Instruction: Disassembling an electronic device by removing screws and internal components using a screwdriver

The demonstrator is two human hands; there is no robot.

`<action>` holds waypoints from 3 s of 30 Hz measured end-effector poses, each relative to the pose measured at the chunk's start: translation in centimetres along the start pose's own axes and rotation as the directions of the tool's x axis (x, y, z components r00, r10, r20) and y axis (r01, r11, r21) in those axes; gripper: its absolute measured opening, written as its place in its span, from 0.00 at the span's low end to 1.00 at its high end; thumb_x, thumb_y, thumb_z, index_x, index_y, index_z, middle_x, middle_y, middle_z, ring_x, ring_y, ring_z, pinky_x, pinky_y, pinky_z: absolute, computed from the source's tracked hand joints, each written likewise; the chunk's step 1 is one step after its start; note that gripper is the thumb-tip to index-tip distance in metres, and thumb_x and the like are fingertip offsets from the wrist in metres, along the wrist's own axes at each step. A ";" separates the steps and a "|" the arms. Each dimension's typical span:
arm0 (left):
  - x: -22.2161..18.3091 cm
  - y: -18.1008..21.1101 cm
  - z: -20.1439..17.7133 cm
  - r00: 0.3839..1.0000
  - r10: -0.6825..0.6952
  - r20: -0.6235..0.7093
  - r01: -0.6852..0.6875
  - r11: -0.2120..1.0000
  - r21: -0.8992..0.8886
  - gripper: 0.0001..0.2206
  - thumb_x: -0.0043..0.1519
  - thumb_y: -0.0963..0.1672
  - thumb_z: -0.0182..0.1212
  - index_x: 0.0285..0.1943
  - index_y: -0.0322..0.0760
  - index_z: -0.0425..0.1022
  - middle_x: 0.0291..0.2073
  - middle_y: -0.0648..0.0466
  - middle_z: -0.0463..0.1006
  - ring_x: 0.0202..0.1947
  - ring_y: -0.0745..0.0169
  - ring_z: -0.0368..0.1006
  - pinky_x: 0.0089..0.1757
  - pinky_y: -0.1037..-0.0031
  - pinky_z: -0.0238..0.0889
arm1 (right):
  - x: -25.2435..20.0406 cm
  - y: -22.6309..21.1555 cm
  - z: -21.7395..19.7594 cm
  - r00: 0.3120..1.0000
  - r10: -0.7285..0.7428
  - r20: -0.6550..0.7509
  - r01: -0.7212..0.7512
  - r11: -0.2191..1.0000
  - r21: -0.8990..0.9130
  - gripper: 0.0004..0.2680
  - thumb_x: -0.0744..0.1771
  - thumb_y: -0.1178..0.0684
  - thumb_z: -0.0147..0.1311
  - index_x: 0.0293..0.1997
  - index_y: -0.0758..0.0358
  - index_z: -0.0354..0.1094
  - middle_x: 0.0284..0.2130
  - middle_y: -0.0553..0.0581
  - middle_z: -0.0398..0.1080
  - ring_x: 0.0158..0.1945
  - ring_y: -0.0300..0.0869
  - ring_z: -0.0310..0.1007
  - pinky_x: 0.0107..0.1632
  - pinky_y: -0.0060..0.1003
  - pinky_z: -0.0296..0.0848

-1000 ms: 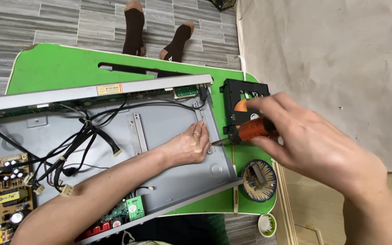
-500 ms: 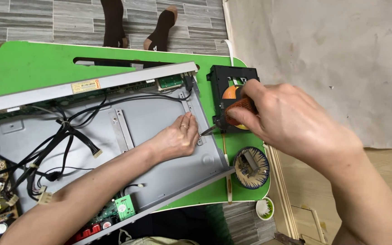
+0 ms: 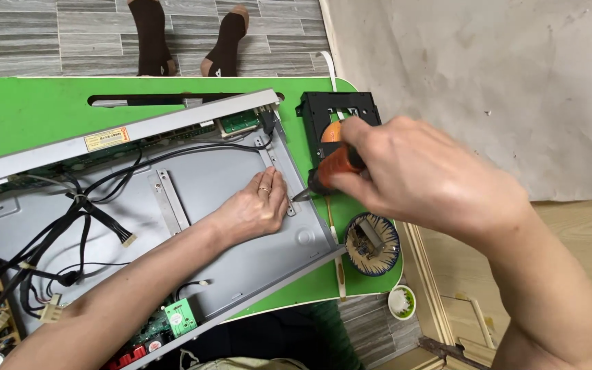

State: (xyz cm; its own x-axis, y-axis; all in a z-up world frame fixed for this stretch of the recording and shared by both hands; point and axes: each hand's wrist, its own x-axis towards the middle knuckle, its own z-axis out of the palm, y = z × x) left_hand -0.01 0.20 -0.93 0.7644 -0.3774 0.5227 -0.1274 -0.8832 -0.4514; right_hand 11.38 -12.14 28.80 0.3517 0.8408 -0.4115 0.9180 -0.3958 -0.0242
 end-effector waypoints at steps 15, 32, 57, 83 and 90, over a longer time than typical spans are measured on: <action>0.0 -0.1 0.0 0.999 -0.035 -0.028 0.035 0.999 -0.001 0.11 0.64 0.37 0.51 0.48 0.20 0.78 0.44 0.31 0.80 0.44 0.35 0.81 0.44 0.59 0.79 | 0.3 0.4 -0.4 0.991 0.118 0.063 -0.115 0.992 -0.053 0.20 0.67 0.33 0.53 0.59 0.53 0.59 0.44 0.64 0.73 0.42 0.62 0.77 0.44 0.56 0.73; 0.0 0.1 -0.3 1.000 -0.009 -0.002 0.009 1.000 -0.004 0.10 0.65 0.38 0.53 0.47 0.21 0.79 0.44 0.29 0.80 0.42 0.35 0.82 0.44 0.57 0.80 | -0.4 0.7 0.2 0.986 0.128 0.106 -0.118 0.989 -0.092 0.21 0.68 0.34 0.49 0.64 0.52 0.54 0.22 0.64 0.77 0.26 0.60 0.77 0.32 0.55 0.69; 0.4 -0.5 -1.1 0.986 0.037 0.161 -0.028 0.998 -0.057 0.09 0.67 0.40 0.57 0.48 0.28 0.80 0.47 0.30 0.81 0.44 0.35 0.83 0.47 0.56 0.81 | 0.6 3.5 -0.5 0.931 -0.365 0.002 0.364 0.930 0.052 0.14 0.68 0.52 0.52 0.60 0.49 0.66 0.43 0.50 0.72 0.33 0.48 0.83 0.36 0.45 0.76; 0.3 1.0 0.4 0.990 -0.088 -0.112 0.094 0.994 0.049 0.10 0.61 0.40 0.53 0.31 0.25 0.78 0.36 0.28 0.79 0.35 0.29 0.77 0.33 0.56 0.70 | -0.2 -3.0 -0.1 0.951 0.307 -0.026 -0.307 0.940 -0.151 0.15 0.65 0.36 0.54 0.35 0.56 0.74 0.26 0.66 0.80 0.36 0.60 0.79 0.40 0.47 0.69; 0.4 1.0 0.7 0.994 -0.035 -0.106 0.034 0.999 -0.010 0.09 0.51 0.41 0.61 0.32 0.24 0.81 0.38 0.26 0.78 0.35 0.35 0.77 0.37 0.55 0.71 | -0.1 -1.7 1.1 0.958 0.273 -0.092 -0.278 0.960 -0.040 0.20 0.67 0.35 0.54 0.27 0.66 0.66 0.20 0.68 0.73 0.29 0.64 0.74 0.37 0.52 0.67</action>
State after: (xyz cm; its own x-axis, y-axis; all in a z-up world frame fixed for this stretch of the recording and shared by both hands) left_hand 0.59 -0.64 -1.65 0.6975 -0.3734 0.6116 -0.1075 -0.8984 -0.4259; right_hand 9.56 -11.97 27.90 0.6043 0.7312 -0.3165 0.7909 -0.5986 0.1272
